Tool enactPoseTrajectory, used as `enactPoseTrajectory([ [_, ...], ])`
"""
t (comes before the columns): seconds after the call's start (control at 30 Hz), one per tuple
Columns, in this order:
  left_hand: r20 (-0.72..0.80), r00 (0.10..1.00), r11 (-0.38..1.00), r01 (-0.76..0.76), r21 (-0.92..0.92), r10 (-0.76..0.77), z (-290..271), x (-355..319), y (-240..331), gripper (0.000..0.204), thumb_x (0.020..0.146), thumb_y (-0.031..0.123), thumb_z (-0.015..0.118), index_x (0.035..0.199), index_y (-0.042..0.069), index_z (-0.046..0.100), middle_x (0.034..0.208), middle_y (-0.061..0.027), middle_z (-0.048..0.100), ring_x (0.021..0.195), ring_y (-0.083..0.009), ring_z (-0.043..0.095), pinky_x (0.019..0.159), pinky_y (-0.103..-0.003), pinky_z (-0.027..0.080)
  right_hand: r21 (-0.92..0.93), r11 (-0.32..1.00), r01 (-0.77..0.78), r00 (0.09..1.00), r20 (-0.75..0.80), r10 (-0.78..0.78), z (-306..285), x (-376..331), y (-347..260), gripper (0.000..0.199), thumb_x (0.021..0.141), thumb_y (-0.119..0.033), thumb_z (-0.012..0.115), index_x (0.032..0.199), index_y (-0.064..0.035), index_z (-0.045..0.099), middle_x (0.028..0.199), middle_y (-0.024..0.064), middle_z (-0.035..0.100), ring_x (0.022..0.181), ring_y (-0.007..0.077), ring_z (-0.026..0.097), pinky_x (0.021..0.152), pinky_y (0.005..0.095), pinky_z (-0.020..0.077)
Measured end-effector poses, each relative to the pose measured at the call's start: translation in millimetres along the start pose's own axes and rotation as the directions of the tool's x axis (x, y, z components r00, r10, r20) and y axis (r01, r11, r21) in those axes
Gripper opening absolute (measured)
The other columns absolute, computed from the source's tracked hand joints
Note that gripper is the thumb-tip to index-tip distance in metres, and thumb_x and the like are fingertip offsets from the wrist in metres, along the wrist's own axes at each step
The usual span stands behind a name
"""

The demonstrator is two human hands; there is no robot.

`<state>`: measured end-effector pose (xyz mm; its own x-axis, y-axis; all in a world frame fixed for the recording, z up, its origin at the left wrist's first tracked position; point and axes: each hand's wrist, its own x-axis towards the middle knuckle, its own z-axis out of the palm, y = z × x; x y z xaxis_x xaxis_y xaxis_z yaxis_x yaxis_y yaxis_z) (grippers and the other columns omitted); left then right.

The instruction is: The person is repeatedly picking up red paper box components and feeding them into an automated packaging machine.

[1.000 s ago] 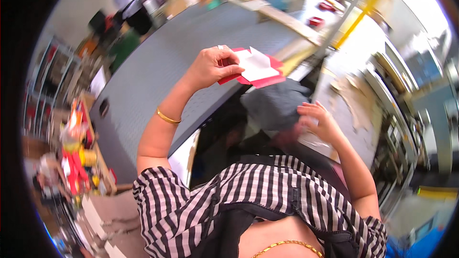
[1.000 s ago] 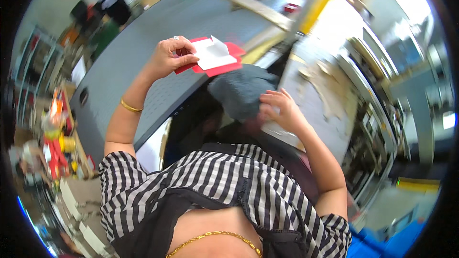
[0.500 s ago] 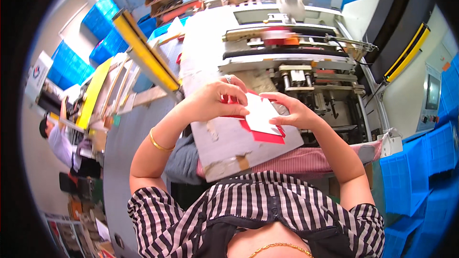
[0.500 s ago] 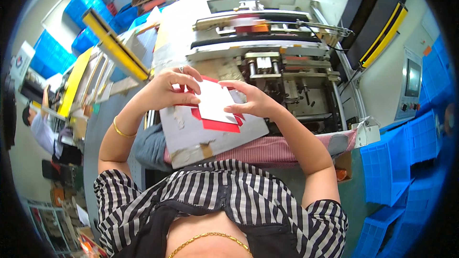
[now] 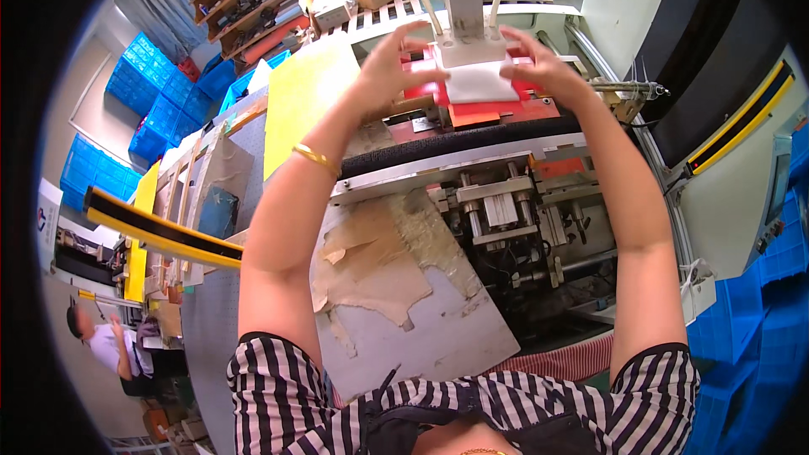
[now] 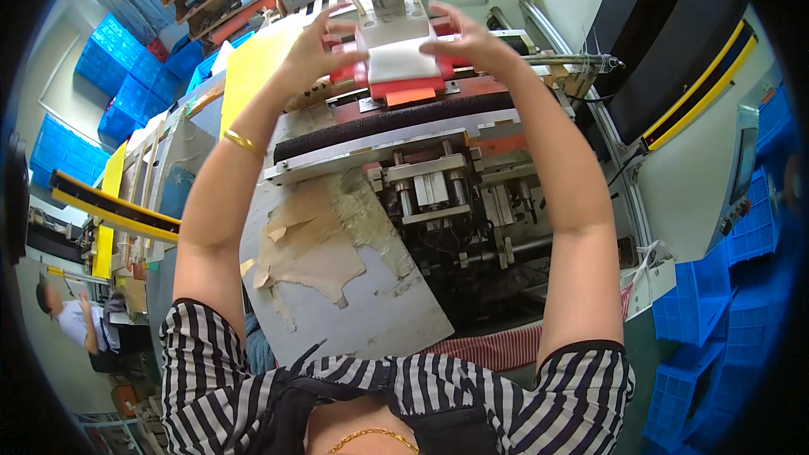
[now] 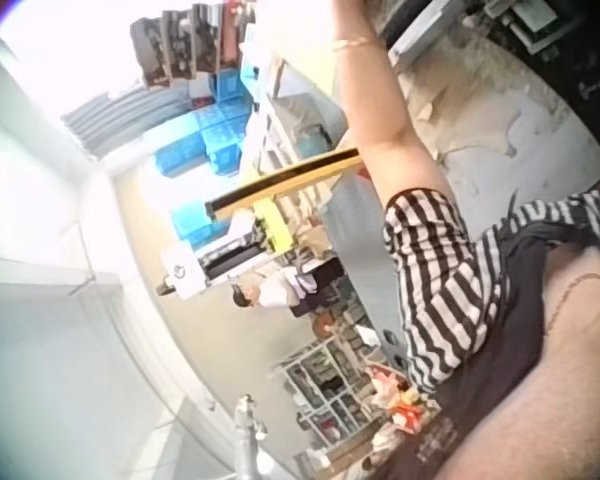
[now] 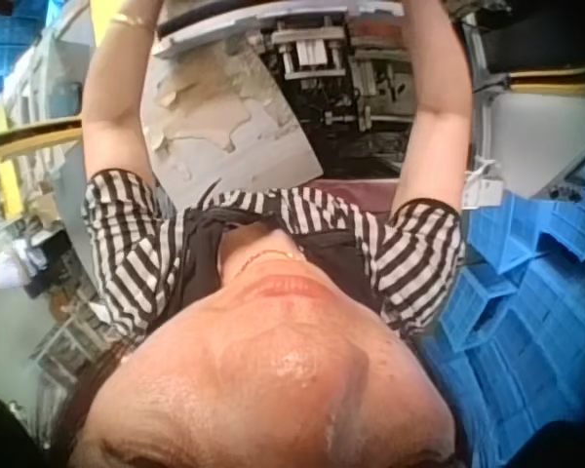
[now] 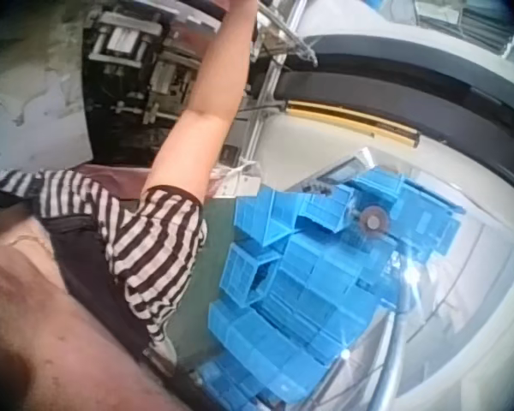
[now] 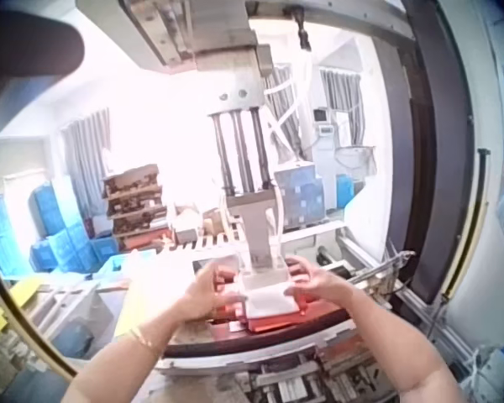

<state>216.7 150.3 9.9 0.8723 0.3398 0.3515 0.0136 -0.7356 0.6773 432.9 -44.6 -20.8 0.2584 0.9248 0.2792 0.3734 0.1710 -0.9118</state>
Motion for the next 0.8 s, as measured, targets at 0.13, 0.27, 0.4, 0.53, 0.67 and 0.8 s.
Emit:
enactPoseTrajectory([
  [0.13, 0.024, 0.976, 0.964, -0.216, 0.154, 0.215, -23, 39, 1, 0.095, 0.065, 0.039, 0.088, 0.142, 0.012, 0.039, 0.118, -0.014, 0.062, 0.112, -0.0274, 0.057, 0.099, -0.041, 0.044, -0.124, 0.982, 0.144, 0.989, 0.049, -0.139, -24, 41, -12, 0.085, 0.081, -0.031, 0.076, 0.15, -0.0116, 0.029, 0.134, 0.0184, 0.05, 0.121, 0.0235, 0.052, 0.103, 0.0356, 0.0405],
  [0.27, -0.055, 0.953, 0.945, -0.286, 0.161, 0.297, -4, 33, 9, 0.107, 0.064, 0.046, 0.087, 0.149, 0.014, 0.029, 0.132, -0.0209, 0.053, 0.128, -0.0339, 0.046, 0.106, -0.044, 0.038, -0.247, 0.904, 0.349, 0.926, -0.058, -0.373, -32, 26, -2, 0.072, 0.091, -0.037, 0.063, 0.148, -0.0077, 0.031, 0.138, 0.0186, 0.05, 0.125, 0.0251, 0.05, 0.111, 0.0391, 0.0305],
  [0.4, -0.206, 0.955, 0.954, -0.161, 0.254, 0.216, -20, -81, 36, 0.083, 0.075, 0.046, 0.078, 0.14, 0.009, 0.042, 0.133, -0.0223, 0.052, 0.125, -0.0394, 0.045, 0.106, -0.045, 0.037, 0.135, 0.937, 0.323, 0.875, -0.42, -0.241, 45, -43, -45, 0.053, 0.101, -0.039, 0.045, 0.135, 0.0012, 0.047, 0.127, 0.0143, 0.059, 0.117, 0.0228, 0.056, 0.105, 0.0368, 0.0376],
  [0.53, -0.169, 0.981, 0.891, -0.005, 0.454, 0.091, -39, -277, 19, 0.038, 0.084, 0.027, 0.073, 0.116, 0.008, 0.065, 0.119, -0.0137, 0.062, 0.119, -0.0321, 0.052, 0.1, -0.042, 0.042, -0.055, 0.996, 0.065, 0.998, 0.006, -0.065, 139, -167, -38, 0.031, 0.101, -0.022, 0.049, 0.104, 0.0028, 0.068, 0.098, 0.0077, 0.07, 0.09, 0.013, 0.063, 0.081, 0.0258, 0.0476],
  [0.67, -0.369, 0.898, 0.623, 0.433, 0.652, -0.238, -54, -473, -8, 0.034, 0.09, 0.031, 0.065, 0.114, 0.007, 0.065, 0.113, -0.0141, 0.064, 0.12, -0.032, 0.051, 0.101, -0.045, 0.04, 0.029, 0.999, -0.026, 0.953, 0.301, 0.016, 235, -219, -44, 0.019, 0.095, -0.01, 0.056, 0.103, 0.0035, 0.067, 0.095, 0.0094, 0.071, 0.089, 0.0158, 0.065, 0.083, 0.0285, 0.0497],
  [0.8, -0.441, 0.671, 0.304, 0.697, 0.65, -0.596, -26, -562, -28, 0.045, 0.096, 0.038, 0.046, 0.128, 0.007, 0.053, 0.132, -0.0183, 0.051, 0.125, -0.0324, 0.043, 0.099, -0.048, 0.033, -0.11, 0.981, 0.158, 0.864, 0.497, -0.083, 342, -193, -67, 0.018, 0.092, -0.01, 0.06, 0.103, 0.001, 0.068, 0.096, 0.0104, 0.071, 0.092, 0.0185, 0.066, 0.084, 0.0302, 0.0488],
])
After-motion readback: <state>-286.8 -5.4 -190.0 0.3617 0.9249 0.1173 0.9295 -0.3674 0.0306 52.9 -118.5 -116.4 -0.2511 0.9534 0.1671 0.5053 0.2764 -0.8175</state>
